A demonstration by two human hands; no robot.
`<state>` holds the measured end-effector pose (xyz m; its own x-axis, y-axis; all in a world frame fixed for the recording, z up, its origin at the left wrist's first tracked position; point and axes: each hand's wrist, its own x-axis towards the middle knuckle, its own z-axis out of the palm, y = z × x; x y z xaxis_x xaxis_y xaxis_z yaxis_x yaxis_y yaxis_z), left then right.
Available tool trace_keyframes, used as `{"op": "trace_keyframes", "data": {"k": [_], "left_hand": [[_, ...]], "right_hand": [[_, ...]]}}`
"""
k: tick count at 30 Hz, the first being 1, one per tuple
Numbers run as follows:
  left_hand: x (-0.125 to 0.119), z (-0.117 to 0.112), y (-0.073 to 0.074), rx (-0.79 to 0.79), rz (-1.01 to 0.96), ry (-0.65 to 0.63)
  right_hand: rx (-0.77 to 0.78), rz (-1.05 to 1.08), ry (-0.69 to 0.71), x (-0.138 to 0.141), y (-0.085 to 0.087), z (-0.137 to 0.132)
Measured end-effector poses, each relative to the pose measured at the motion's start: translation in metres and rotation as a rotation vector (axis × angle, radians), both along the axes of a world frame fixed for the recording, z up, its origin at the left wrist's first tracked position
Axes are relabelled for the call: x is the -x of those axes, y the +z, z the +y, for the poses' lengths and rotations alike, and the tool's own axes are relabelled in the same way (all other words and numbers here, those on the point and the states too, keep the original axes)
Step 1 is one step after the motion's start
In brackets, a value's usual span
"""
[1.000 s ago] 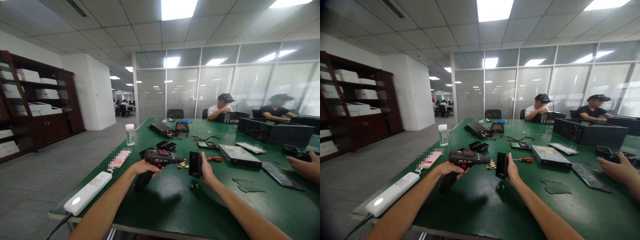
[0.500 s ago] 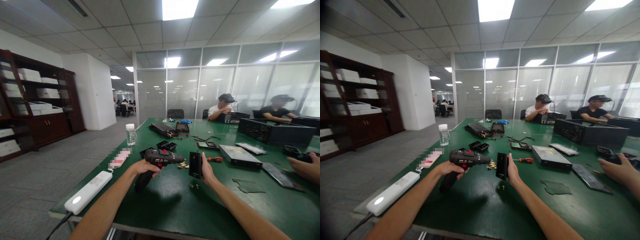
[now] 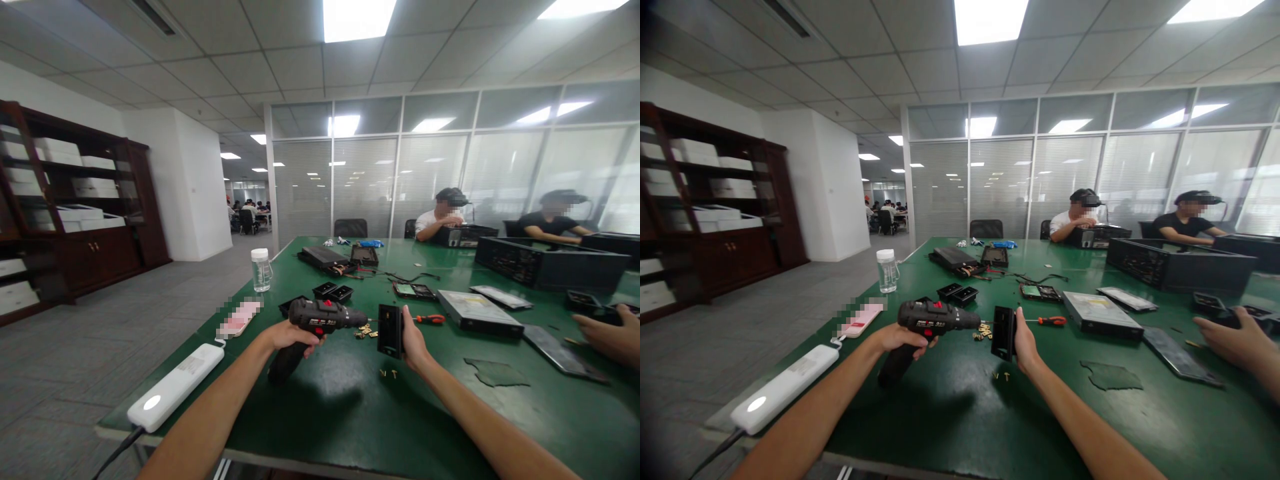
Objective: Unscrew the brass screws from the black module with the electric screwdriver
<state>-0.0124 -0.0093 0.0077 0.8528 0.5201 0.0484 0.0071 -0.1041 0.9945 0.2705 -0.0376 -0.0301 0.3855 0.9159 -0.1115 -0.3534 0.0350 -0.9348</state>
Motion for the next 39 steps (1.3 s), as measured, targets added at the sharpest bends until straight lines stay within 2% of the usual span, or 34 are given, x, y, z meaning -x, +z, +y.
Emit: {"op": "trace_keyframes", "data": {"k": [39], "left_hand": [[0.0004, 0.0019, -0.0013, 0.015, -0.012, -0.035]], "right_hand": [[-0.003, -0.03, 0.0, -0.0056, -0.0091, 0.0067]]}}
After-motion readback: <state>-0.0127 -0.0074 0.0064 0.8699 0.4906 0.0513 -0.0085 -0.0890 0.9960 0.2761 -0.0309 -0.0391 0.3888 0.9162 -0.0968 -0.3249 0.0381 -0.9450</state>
